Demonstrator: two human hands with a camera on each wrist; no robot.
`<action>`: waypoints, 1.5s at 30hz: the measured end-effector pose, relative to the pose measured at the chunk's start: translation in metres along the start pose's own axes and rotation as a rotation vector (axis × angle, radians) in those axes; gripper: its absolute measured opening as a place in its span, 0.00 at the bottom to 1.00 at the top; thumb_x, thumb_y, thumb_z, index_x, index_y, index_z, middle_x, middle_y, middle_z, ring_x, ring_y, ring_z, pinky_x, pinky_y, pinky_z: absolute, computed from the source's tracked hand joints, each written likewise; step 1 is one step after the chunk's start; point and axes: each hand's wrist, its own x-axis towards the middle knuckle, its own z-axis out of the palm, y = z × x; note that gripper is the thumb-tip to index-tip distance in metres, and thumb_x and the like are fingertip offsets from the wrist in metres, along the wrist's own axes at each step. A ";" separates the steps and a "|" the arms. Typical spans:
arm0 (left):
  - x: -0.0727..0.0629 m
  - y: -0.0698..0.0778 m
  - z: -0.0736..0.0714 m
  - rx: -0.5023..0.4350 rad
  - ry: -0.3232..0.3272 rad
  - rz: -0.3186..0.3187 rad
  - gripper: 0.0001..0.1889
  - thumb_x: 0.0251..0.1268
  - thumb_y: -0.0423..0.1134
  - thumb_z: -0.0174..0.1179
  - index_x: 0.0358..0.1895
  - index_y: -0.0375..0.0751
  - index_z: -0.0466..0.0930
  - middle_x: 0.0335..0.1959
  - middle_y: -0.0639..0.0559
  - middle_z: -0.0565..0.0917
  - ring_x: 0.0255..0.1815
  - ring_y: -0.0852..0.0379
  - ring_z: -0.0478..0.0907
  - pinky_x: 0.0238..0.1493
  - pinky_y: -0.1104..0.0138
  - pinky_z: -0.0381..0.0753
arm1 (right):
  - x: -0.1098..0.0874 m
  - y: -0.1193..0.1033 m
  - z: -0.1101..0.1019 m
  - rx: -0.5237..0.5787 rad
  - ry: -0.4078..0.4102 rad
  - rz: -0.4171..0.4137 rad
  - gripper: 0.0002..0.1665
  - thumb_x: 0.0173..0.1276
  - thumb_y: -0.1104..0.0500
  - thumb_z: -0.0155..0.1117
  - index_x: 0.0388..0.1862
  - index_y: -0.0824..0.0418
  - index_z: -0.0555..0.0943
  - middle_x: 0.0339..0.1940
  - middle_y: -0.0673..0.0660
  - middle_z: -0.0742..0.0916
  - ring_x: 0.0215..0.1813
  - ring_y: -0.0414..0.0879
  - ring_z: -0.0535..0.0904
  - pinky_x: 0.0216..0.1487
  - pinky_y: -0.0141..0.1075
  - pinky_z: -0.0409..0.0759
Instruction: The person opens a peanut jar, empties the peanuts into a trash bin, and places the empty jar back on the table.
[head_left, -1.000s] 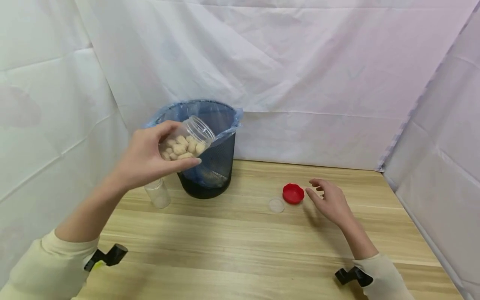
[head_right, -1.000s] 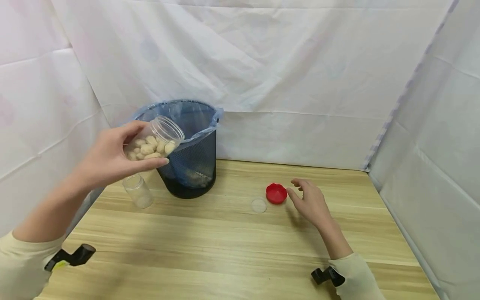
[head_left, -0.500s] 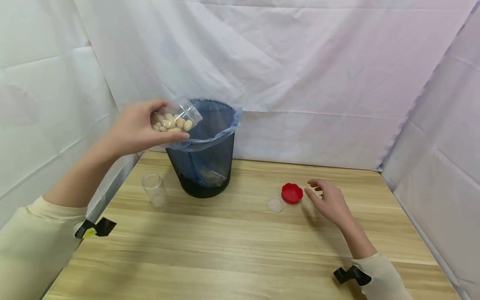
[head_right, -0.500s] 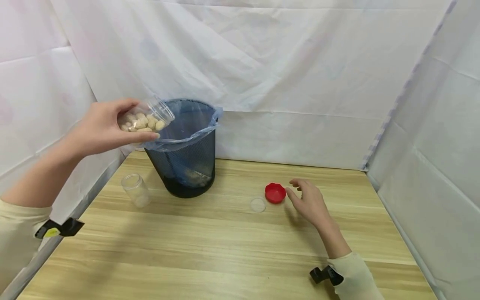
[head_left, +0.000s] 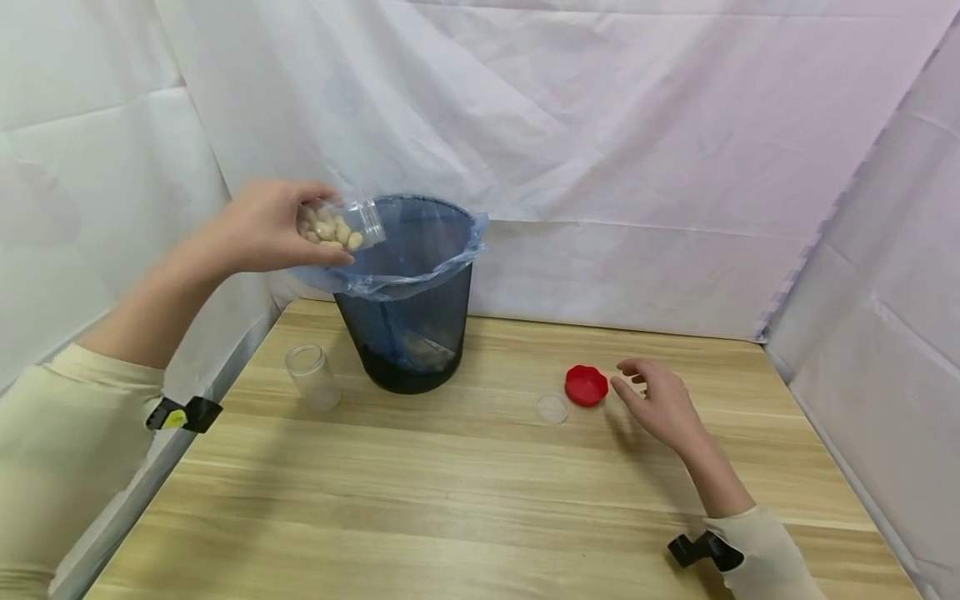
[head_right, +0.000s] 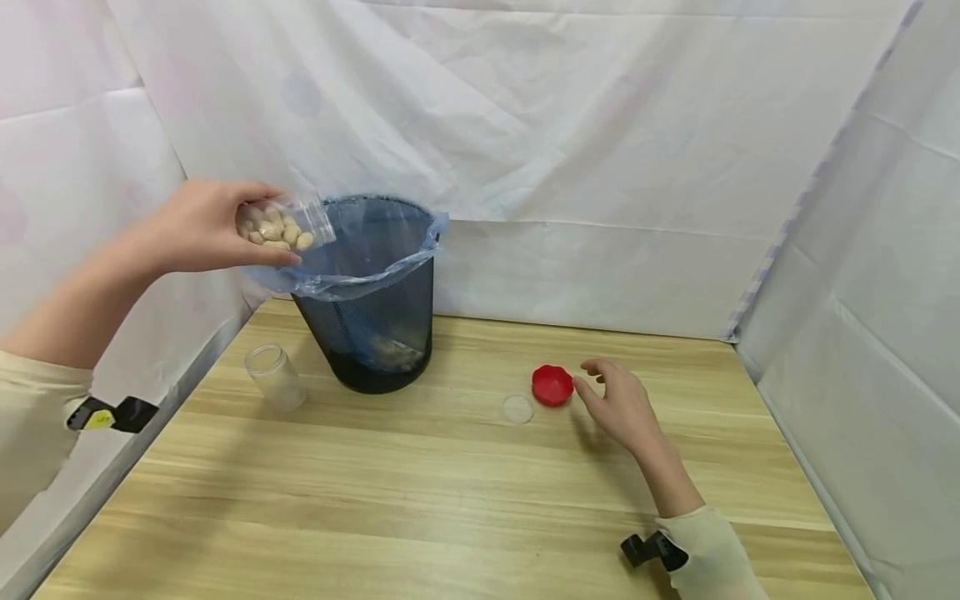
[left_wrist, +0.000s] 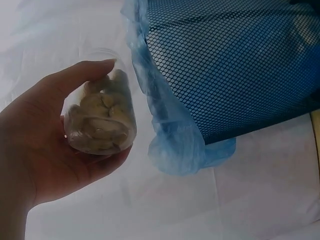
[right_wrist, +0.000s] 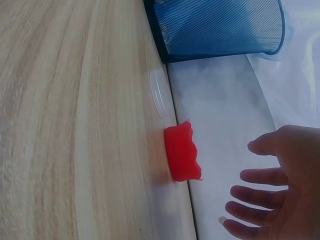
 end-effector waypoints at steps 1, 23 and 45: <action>0.001 -0.001 -0.001 0.021 -0.014 0.003 0.45 0.56 0.51 0.81 0.73 0.31 0.76 0.46 0.35 0.87 0.33 0.50 0.79 0.30 0.63 0.77 | 0.000 0.000 0.000 -0.002 0.000 -0.003 0.22 0.81 0.54 0.67 0.63 0.69 0.83 0.60 0.68 0.88 0.57 0.65 0.86 0.53 0.60 0.87; 0.014 -0.002 -0.012 0.196 -0.148 -0.005 0.44 0.56 0.40 0.79 0.75 0.26 0.71 0.65 0.24 0.81 0.61 0.26 0.79 0.61 0.36 0.78 | 0.001 -0.004 -0.004 0.001 -0.035 0.003 0.22 0.81 0.55 0.66 0.64 0.70 0.83 0.61 0.70 0.88 0.59 0.67 0.86 0.55 0.61 0.87; 0.013 -0.007 -0.012 0.203 -0.197 0.023 0.44 0.57 0.44 0.81 0.75 0.27 0.73 0.63 0.25 0.83 0.58 0.29 0.84 0.56 0.38 0.82 | -0.003 0.000 -0.003 0.006 -0.052 0.021 0.24 0.82 0.53 0.65 0.65 0.71 0.82 0.61 0.70 0.88 0.60 0.67 0.85 0.56 0.61 0.86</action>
